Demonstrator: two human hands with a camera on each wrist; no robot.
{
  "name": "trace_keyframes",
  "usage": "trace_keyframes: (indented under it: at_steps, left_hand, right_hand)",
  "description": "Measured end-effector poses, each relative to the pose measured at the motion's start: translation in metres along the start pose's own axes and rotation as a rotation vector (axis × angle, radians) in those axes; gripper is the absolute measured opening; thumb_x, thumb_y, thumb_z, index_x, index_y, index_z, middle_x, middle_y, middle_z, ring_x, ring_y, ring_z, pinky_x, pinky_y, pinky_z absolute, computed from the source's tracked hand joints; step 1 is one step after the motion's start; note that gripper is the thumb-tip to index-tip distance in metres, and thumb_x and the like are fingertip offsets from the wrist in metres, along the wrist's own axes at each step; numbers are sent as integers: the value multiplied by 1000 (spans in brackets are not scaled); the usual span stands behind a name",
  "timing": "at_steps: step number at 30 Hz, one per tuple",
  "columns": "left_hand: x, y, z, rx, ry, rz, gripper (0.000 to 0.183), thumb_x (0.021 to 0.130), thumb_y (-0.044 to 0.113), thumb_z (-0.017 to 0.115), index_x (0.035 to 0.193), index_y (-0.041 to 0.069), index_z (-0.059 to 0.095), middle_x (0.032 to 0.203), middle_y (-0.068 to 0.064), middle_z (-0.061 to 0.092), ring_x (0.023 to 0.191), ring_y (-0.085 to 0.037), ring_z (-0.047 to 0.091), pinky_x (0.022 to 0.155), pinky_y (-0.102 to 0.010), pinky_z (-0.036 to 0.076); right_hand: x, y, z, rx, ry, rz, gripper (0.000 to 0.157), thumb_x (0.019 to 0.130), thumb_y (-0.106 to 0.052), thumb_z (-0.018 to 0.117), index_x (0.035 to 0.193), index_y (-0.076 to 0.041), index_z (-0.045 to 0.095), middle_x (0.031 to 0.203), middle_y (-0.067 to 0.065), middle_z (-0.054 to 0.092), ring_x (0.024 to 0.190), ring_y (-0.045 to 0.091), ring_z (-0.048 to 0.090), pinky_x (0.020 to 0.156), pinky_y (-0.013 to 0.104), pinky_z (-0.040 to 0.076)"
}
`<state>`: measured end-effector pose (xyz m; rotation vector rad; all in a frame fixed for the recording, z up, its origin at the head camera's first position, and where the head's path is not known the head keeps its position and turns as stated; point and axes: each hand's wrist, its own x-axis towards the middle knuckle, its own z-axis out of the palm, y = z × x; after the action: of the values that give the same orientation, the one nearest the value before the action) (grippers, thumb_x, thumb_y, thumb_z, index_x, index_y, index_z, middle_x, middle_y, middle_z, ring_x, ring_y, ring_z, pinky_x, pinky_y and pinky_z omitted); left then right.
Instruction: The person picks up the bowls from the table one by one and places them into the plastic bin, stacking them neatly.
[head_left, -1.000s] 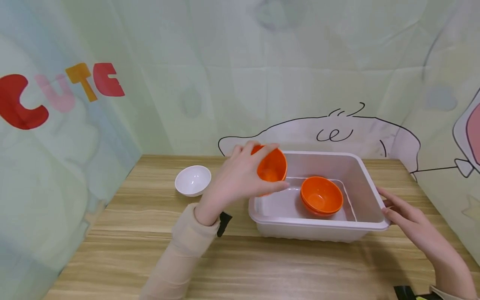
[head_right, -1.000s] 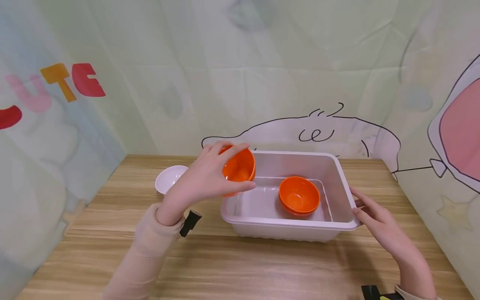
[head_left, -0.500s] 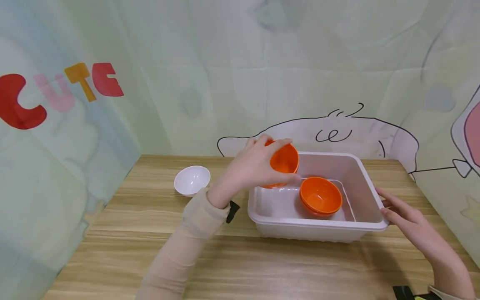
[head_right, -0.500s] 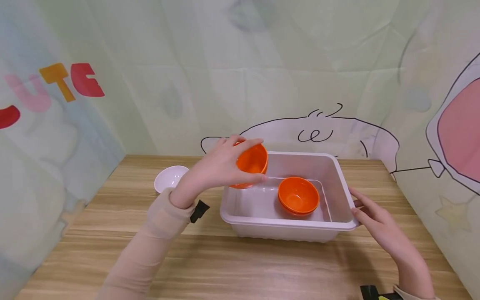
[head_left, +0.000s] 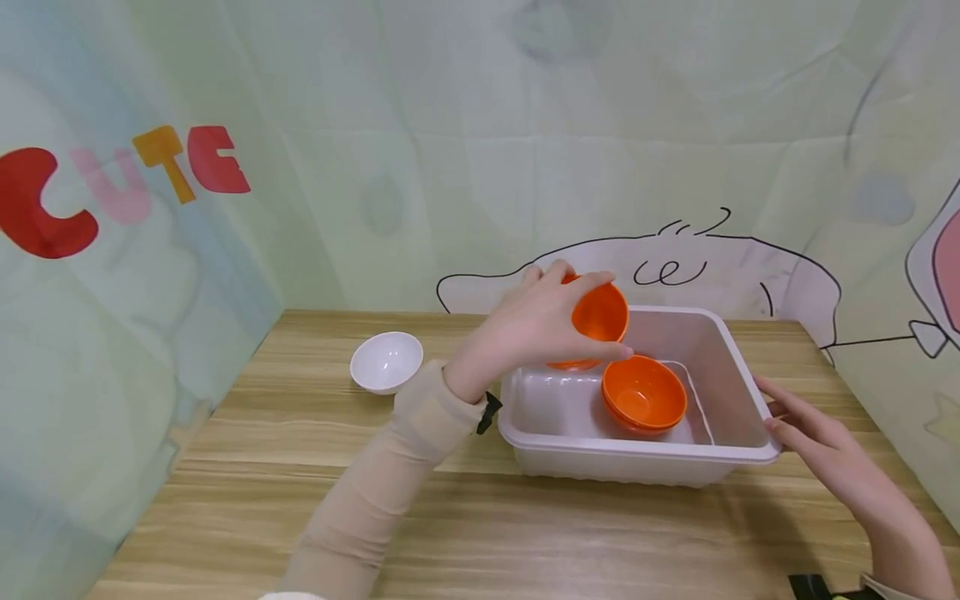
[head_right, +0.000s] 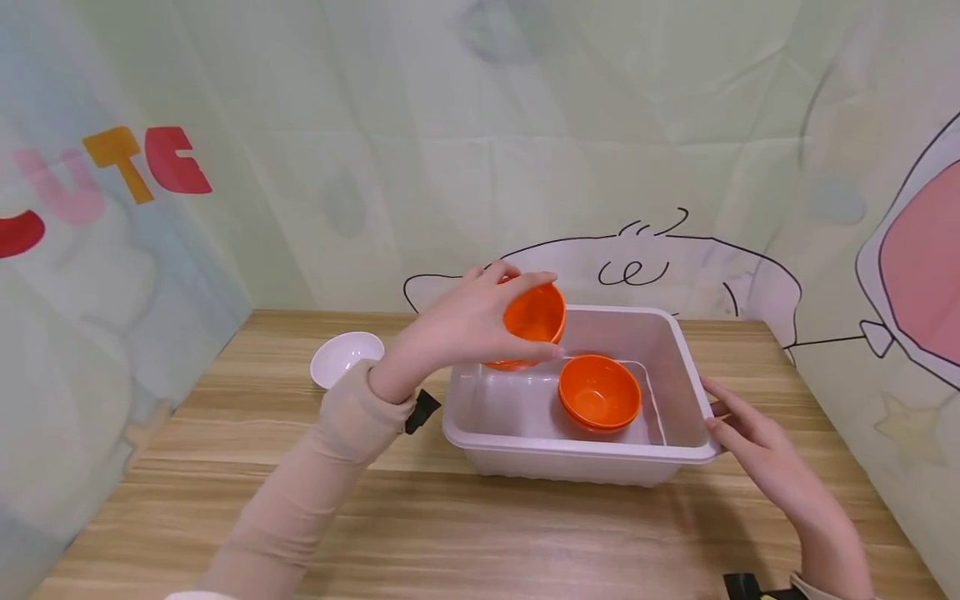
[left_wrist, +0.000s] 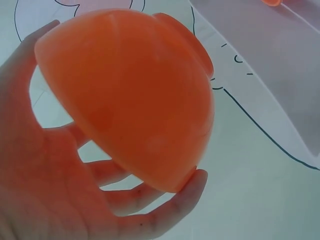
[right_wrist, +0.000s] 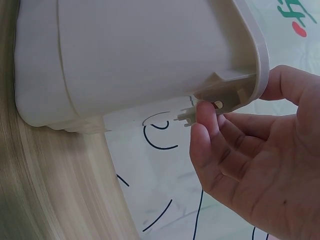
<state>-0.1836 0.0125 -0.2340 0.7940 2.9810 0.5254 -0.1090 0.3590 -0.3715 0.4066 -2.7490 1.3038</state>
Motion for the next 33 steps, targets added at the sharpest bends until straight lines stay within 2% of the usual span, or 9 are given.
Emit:
trace_keyframes:
  at_steps: [10,19,24,33]
  left_hand:
    - [18,10,7,19,-49,7,88,69,77,63,145,41,36,128,0,47,103,-18,40,72,-30,46]
    - [37,15,23,23,-94,-8,86,70,77,62,145,42,36,133,-2,46,108,-21,41,77,-34,45]
    - [42,17,31,37,-106,3,84,71,76,62,144,42,37,128,-1,47,104,-21,42,78,-34,45]
    - [50,26,46,82,-138,20,85,72,78,58,145,42,35,130,0,46,109,-21,42,80,-31,47]
  right_hand:
    - [1,0,0,-9,-7,4,52,100,-6,46,150,-11,33,99,-25,58,87,-8,56,69,12,46]
    - [2,1,-1,-3,-9,-8,53,100,-5,45,150,-11,32,100,-26,59,87,-9,56,69,12,46]
    - [2,1,0,-7,-20,1,52,100,-6,45,151,-11,31,100,-25,58,88,-8,56,69,12,46]
    - [0,3,0,-16,-6,3,52,100,-8,45,150,-11,32,99,-23,59,87,-8,56,69,12,46]
